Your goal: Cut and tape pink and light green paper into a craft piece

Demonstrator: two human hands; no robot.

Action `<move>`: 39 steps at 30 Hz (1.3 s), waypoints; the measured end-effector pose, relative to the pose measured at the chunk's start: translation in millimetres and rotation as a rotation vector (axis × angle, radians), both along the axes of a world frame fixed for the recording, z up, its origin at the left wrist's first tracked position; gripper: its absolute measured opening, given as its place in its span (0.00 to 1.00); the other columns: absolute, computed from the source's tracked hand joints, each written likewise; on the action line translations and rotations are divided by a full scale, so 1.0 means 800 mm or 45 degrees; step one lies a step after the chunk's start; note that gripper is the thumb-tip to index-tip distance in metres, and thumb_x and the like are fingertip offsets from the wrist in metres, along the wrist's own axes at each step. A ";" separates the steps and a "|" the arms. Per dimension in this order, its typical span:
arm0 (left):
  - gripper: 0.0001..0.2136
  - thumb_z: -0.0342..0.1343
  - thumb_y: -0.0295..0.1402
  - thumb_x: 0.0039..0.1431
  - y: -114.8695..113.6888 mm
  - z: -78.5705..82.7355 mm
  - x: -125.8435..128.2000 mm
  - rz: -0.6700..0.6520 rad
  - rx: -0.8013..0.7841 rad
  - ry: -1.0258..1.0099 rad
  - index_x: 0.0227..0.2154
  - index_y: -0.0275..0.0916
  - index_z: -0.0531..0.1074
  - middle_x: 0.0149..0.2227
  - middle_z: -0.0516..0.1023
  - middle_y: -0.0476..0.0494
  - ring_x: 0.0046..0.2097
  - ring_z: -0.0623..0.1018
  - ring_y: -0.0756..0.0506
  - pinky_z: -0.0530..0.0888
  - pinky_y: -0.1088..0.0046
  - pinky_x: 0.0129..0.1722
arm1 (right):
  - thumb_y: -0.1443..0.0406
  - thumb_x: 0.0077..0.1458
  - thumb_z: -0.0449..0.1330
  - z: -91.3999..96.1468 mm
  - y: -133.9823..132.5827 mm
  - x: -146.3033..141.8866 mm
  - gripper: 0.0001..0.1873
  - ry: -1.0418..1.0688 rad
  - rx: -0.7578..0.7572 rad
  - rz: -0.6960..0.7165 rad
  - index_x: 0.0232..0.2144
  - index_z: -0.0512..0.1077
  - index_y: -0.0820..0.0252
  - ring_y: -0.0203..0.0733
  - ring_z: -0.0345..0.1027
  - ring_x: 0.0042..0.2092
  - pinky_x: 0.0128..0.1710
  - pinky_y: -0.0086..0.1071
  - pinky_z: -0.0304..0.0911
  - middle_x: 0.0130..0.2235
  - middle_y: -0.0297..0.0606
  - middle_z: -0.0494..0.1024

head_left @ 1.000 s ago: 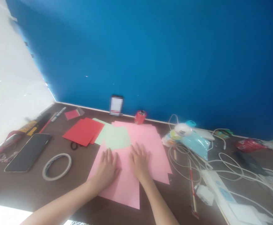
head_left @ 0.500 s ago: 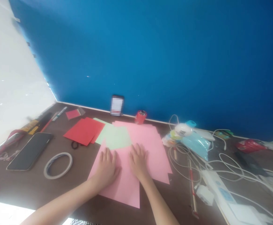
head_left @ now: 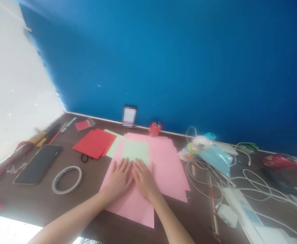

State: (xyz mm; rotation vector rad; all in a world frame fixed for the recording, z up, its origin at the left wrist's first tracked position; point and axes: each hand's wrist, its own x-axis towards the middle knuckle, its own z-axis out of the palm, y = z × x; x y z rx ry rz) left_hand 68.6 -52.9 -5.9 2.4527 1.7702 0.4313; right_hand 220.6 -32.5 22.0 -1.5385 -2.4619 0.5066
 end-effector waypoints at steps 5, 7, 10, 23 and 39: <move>0.26 0.35 0.42 0.62 0.004 -0.004 0.003 0.011 0.003 0.038 0.60 0.36 0.51 0.62 0.53 0.37 0.62 0.53 0.38 0.53 0.56 0.58 | 0.58 0.62 0.32 0.000 -0.001 -0.001 0.26 0.008 0.002 -0.019 0.60 0.51 0.54 0.41 0.36 0.64 0.60 0.52 0.19 0.63 0.33 0.50; 0.25 0.35 0.42 0.62 0.003 -0.002 0.003 0.034 0.014 0.069 0.59 0.34 0.53 0.61 0.54 0.36 0.62 0.54 0.38 0.54 0.58 0.58 | 0.58 0.62 0.31 0.002 0.000 0.000 0.26 -0.006 -0.013 -0.029 0.60 0.51 0.53 0.41 0.36 0.64 0.60 0.52 0.19 0.63 0.32 0.50; 0.27 0.35 0.43 0.62 0.001 0.002 0.003 0.056 0.032 0.104 0.58 0.31 0.55 0.61 0.55 0.32 0.61 0.55 0.37 0.56 0.59 0.58 | 0.59 0.62 0.32 0.002 0.001 0.007 0.26 -0.048 -0.049 -0.086 0.60 0.50 0.54 0.43 0.36 0.64 0.59 0.53 0.19 0.63 0.33 0.50; 0.30 0.34 0.44 0.61 0.000 -0.002 -0.003 0.153 0.073 0.158 0.58 0.24 0.53 0.60 0.56 0.29 0.62 0.54 0.36 0.54 0.58 0.58 | 0.56 0.61 0.34 0.000 0.001 0.031 0.28 -0.183 0.008 -0.270 0.58 0.55 0.58 0.47 0.36 0.64 0.59 0.55 0.20 0.63 0.37 0.50; 0.32 0.34 0.45 0.60 0.001 -0.010 -0.004 0.196 0.088 0.212 0.58 0.20 0.51 0.60 0.52 0.24 0.63 0.47 0.33 0.49 0.50 0.57 | 0.52 0.59 0.36 -0.018 0.001 0.025 0.37 -0.212 0.065 -0.384 0.60 0.45 0.78 0.54 0.29 0.64 0.60 0.53 0.25 0.63 0.54 0.41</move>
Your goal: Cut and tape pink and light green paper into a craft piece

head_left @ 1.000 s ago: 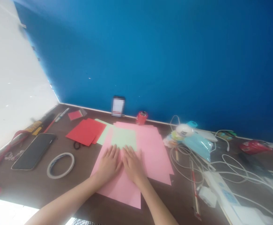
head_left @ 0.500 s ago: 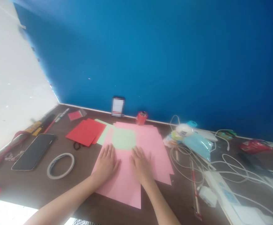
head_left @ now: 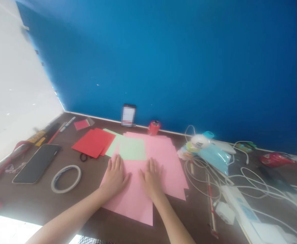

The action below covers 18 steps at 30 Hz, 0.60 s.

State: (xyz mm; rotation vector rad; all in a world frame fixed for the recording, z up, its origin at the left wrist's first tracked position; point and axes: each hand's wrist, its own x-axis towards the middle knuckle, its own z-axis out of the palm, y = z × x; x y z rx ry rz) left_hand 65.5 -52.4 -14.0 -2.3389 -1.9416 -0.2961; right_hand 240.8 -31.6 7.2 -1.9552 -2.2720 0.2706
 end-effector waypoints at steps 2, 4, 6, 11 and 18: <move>0.33 0.35 0.45 0.60 0.001 -0.001 -0.001 -0.013 0.018 0.011 0.57 0.19 0.52 0.60 0.53 0.22 0.63 0.47 0.31 0.50 0.49 0.57 | 0.53 0.59 0.36 -0.002 0.001 -0.003 0.35 0.063 0.008 0.105 0.61 0.44 0.75 0.50 0.27 0.65 0.60 0.51 0.27 0.64 0.50 0.40; 0.31 0.36 0.43 0.60 0.000 -0.001 -0.001 -0.048 0.031 0.030 0.57 0.19 0.53 0.59 0.55 0.21 0.63 0.47 0.31 0.51 0.48 0.57 | 0.54 0.60 0.36 0.000 0.000 -0.008 0.33 0.112 -0.011 0.252 0.62 0.42 0.69 0.46 0.28 0.65 0.61 0.49 0.27 0.64 0.45 0.41; 0.27 0.38 0.38 0.60 -0.002 0.002 0.001 -0.107 0.050 0.057 0.56 0.20 0.55 0.58 0.56 0.22 0.63 0.47 0.31 0.50 0.47 0.56 | 0.55 0.61 0.35 0.005 -0.001 -0.012 0.31 0.140 -0.050 0.386 0.62 0.40 0.62 0.44 0.31 0.65 0.61 0.50 0.25 0.64 0.40 0.44; 0.23 0.36 0.23 0.57 -0.004 0.016 0.007 -0.272 0.032 0.049 0.56 0.28 0.55 0.58 0.59 0.30 0.62 0.53 0.36 0.52 0.51 0.57 | 0.57 0.61 0.35 0.017 -0.004 -0.018 0.28 0.168 -0.093 0.447 0.62 0.39 0.56 0.43 0.37 0.64 0.60 0.54 0.23 0.63 0.38 0.50; 0.24 0.36 0.22 0.57 0.000 0.022 0.003 -0.376 -0.067 -0.064 0.58 0.33 0.51 0.56 0.62 0.36 0.60 0.57 0.40 0.54 0.55 0.57 | 0.59 0.61 0.38 0.018 -0.005 -0.021 0.29 0.235 -0.068 0.537 0.62 0.38 0.57 0.41 0.41 0.63 0.61 0.49 0.31 0.62 0.39 0.52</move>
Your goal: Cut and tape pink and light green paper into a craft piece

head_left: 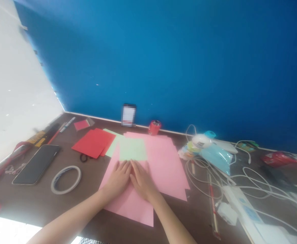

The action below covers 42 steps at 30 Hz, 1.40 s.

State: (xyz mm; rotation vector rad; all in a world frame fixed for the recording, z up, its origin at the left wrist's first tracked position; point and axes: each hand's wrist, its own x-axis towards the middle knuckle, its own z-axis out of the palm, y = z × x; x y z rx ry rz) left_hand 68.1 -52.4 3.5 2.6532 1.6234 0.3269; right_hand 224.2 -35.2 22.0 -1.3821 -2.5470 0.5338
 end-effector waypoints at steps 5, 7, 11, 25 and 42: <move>0.23 0.37 0.23 0.58 -0.001 0.002 -0.001 0.018 -0.015 -0.016 0.58 0.34 0.51 0.55 0.62 0.35 0.59 0.57 0.39 0.54 0.53 0.56 | 0.57 0.61 0.36 -0.001 -0.001 -0.003 0.29 0.071 -0.030 -0.089 0.62 0.37 0.57 0.40 0.41 0.63 0.61 0.47 0.32 0.62 0.38 0.52; 0.22 0.37 0.25 0.58 0.000 0.003 -0.001 0.026 -0.016 -0.041 0.57 0.34 0.52 0.54 0.63 0.35 0.58 0.58 0.39 0.56 0.54 0.56 | 0.57 0.61 0.35 -0.003 0.000 -0.001 0.29 0.066 -0.019 -0.149 0.62 0.38 0.57 0.40 0.42 0.63 0.61 0.49 0.29 0.62 0.38 0.53; 0.20 0.37 0.30 0.61 0.001 0.002 -0.005 0.039 -0.035 -0.064 0.56 0.33 0.54 0.55 0.63 0.34 0.60 0.56 0.36 0.57 0.53 0.55 | 0.59 0.61 0.36 -0.011 0.007 0.009 0.29 0.033 0.048 -0.314 0.62 0.39 0.60 0.44 0.43 0.63 0.60 0.53 0.25 0.61 0.42 0.54; 0.23 0.36 0.27 0.59 0.004 -0.009 -0.010 -0.036 0.000 0.029 0.58 0.34 0.52 0.58 0.60 0.35 0.63 0.51 0.39 0.53 0.52 0.57 | 0.57 0.61 0.36 0.004 0.005 0.000 0.27 0.018 -0.028 -0.087 0.61 0.47 0.57 0.42 0.45 0.62 0.61 0.47 0.31 0.61 0.39 0.55; 0.25 0.37 0.42 0.61 -0.003 -0.010 -0.009 0.263 0.050 0.041 0.58 0.36 0.54 0.54 0.64 0.33 0.60 0.56 0.34 0.52 0.50 0.56 | 0.58 0.61 0.36 -0.005 0.015 0.038 0.25 -0.132 0.076 -0.405 0.59 0.53 0.55 0.48 0.44 0.62 0.58 0.58 0.19 0.60 0.38 0.58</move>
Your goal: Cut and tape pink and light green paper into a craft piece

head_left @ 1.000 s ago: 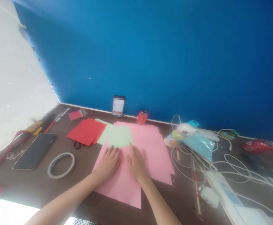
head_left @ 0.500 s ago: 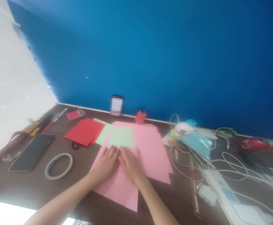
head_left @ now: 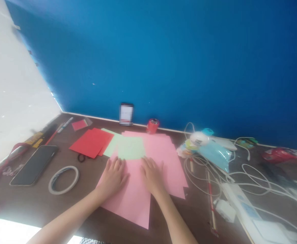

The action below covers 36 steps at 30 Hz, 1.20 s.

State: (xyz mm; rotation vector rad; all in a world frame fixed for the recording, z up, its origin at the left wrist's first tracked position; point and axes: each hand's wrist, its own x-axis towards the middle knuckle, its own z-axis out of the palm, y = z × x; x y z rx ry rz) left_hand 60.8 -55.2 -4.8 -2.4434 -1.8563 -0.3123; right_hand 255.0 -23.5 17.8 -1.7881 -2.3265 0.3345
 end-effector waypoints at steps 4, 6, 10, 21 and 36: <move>0.20 0.41 0.41 0.60 0.007 0.003 -0.006 0.089 0.048 -0.051 0.53 0.42 0.61 0.54 0.64 0.35 0.61 0.55 0.33 0.54 0.50 0.55 | 0.60 0.61 0.37 -0.002 0.009 0.015 0.24 -0.018 0.019 -0.095 0.55 0.60 0.58 0.50 0.43 0.62 0.58 0.59 0.25 0.59 0.40 0.60; 0.17 0.41 0.35 0.60 0.014 0.004 -0.008 0.061 0.071 -0.064 0.51 0.42 0.64 0.55 0.63 0.37 0.61 0.55 0.35 0.53 0.51 0.56 | 0.61 0.61 0.37 -0.004 0.012 0.019 0.23 0.018 0.054 -0.096 0.53 0.62 0.60 0.50 0.44 0.62 0.58 0.58 0.29 0.58 0.42 0.61; 0.15 0.40 0.29 0.60 0.031 0.005 -0.010 -0.022 0.148 -0.116 0.46 0.39 0.67 0.55 0.65 0.39 0.58 0.62 0.41 0.60 0.60 0.55 | 0.61 0.61 0.39 -0.005 0.011 0.016 0.22 0.109 0.096 0.043 0.51 0.63 0.61 0.47 0.48 0.61 0.59 0.56 0.31 0.57 0.44 0.63; 0.13 0.44 0.28 0.61 0.035 0.020 -0.023 -0.278 0.338 -0.271 0.39 0.46 0.73 0.38 0.75 0.45 0.41 0.72 0.47 0.67 0.69 0.40 | 0.62 0.60 0.45 -0.002 -0.002 -0.008 0.16 0.182 0.375 0.302 0.47 0.66 0.59 0.43 0.60 0.52 0.61 0.48 0.37 0.46 0.39 0.73; 0.09 0.49 0.26 0.56 0.038 0.012 -0.024 -0.580 0.272 -0.390 0.35 0.41 0.72 0.33 0.75 0.46 0.39 0.72 0.47 0.66 0.68 0.39 | 0.73 0.55 0.46 0.002 -0.005 -0.016 0.13 0.201 0.648 0.607 0.29 0.69 0.59 0.37 0.60 0.32 0.51 0.42 0.52 0.24 0.33 0.68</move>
